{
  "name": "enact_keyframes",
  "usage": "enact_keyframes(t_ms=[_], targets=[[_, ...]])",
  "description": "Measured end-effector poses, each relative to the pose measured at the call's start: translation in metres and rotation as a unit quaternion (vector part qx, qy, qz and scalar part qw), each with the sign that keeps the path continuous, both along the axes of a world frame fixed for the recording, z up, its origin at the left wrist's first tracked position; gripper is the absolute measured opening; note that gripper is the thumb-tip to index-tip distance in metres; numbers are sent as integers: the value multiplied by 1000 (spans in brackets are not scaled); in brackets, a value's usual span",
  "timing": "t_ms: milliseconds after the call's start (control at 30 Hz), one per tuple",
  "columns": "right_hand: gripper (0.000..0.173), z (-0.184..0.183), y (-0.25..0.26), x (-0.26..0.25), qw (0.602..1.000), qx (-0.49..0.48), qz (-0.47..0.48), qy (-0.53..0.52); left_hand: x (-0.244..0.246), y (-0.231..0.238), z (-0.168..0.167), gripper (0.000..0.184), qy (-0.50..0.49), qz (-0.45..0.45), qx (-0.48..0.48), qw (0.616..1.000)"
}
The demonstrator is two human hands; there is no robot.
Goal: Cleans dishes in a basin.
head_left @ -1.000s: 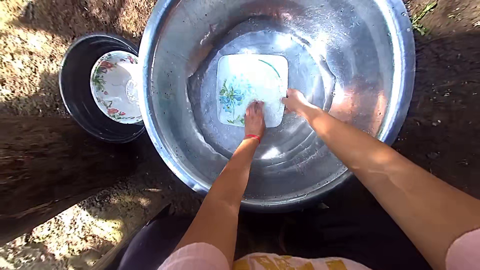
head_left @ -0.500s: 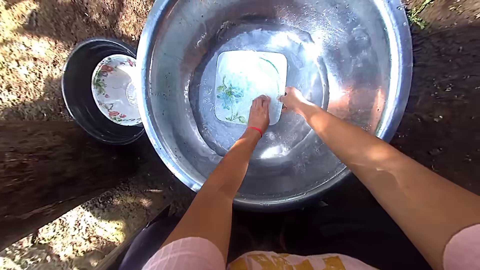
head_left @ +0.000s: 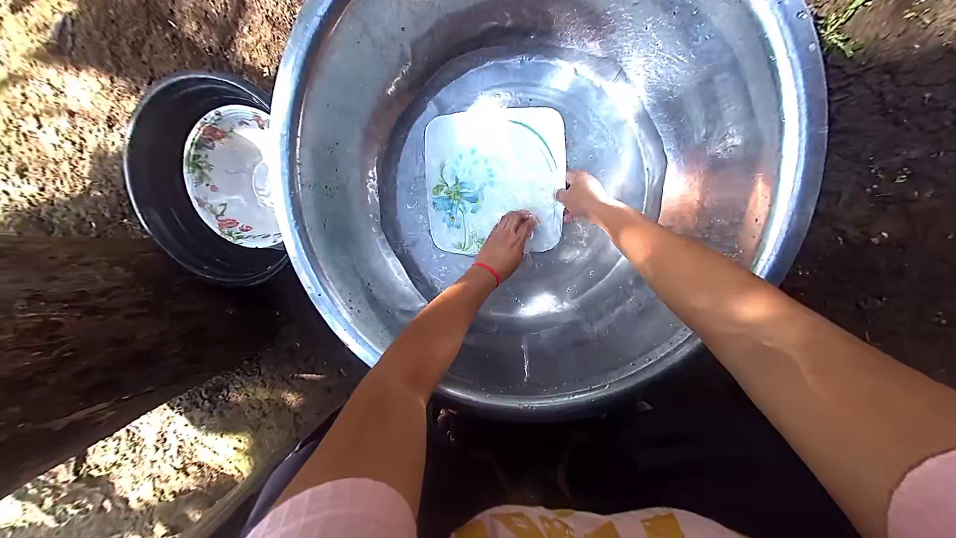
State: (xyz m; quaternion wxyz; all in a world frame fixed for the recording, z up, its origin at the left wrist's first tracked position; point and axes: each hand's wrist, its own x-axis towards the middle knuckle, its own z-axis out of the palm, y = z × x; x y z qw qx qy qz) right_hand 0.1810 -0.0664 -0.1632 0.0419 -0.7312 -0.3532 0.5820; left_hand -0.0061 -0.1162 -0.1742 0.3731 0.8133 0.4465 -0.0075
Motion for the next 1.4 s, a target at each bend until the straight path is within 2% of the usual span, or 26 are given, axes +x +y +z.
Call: enact_keyframes(t_ms=[133,233,300,333,400,500,633,767,833,967,1033,1100,1167,1233,1267,1333,1367,1400], targets=[[40,1,-1,0,1000,-3,-6,1,5,33,-1,40,49,30,18,998],[40,-1,1,1,1000,-1,-4,-4,-12,7,3,38,15,-82,-14,996],[39,-4,1,0,1000,-1,0,-4,-41,-2,7,37,14,-110,-25,994],[38,-4,2,0,1000,0,-3,-2,-58,1,7,36,30,-88,-14,996],[38,-1,2,1,1000,8,-11,-1,-86,9,8,37,101,13,20,995],[37,4,3,1,999,24,7,-24,-83,-3,19,41,176,119,1,977],[37,9,7,-1,997,39,39,-49,-30,-36,42,40,183,124,-97,970],[37,8,9,-4,997,32,47,-52,-51,-16,43,44,222,202,-82,950],[37,5,6,-5,997,39,49,-54,-44,-17,47,41,251,246,-84,932],[39,7,4,-6,998,27,52,-39,11,-46,45,40,180,257,-135,940],[41,4,2,-1,999,14,41,-9,3,-45,39,44,158,276,-113,941],[41,-1,-13,1,999,3,31,21,-27,-48,30,53,200,313,-62,926],[40,-2,-27,0,998,-1,46,36,-44,-53,16,71,251,333,-15,909],[38,-1,-38,-2,996,3,84,31,-33,-69,0,86,244,327,16,913],[37,2,-43,-4,993,2,112,27,-21,-81,-7,90,223,290,30,930],[39,9,-49,-9,985,-12,172,13,-4,-92,-19,85,181,172,47,967],[41,12,-51,-11,981,-22,190,10,-6,-91,-20,79,170,139,37,975],[42,13,-52,-12,980,-23,199,7,-12,-89,-20,71,169,151,43,973]])
